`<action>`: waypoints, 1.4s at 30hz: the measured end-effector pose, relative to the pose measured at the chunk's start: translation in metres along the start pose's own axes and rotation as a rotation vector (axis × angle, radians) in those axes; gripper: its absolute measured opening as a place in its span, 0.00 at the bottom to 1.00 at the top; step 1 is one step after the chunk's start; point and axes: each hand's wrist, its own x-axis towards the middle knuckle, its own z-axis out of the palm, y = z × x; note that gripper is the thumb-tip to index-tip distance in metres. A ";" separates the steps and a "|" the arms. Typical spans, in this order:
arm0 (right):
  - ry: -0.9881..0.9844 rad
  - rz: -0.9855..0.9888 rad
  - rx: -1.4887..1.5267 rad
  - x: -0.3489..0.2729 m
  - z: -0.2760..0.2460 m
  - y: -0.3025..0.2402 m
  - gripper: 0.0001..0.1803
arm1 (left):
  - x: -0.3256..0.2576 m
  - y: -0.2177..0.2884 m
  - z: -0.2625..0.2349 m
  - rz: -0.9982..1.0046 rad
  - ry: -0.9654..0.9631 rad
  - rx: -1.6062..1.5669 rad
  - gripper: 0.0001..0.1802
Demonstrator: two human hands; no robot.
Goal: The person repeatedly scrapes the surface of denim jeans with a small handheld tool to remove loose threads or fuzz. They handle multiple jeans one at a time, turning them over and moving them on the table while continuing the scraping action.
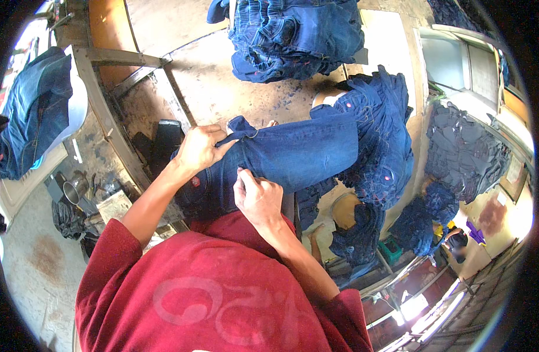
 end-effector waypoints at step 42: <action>0.165 0.438 0.404 -0.049 -0.066 0.089 0.27 | -0.140 0.150 -0.007 -0.757 0.119 -1.266 0.31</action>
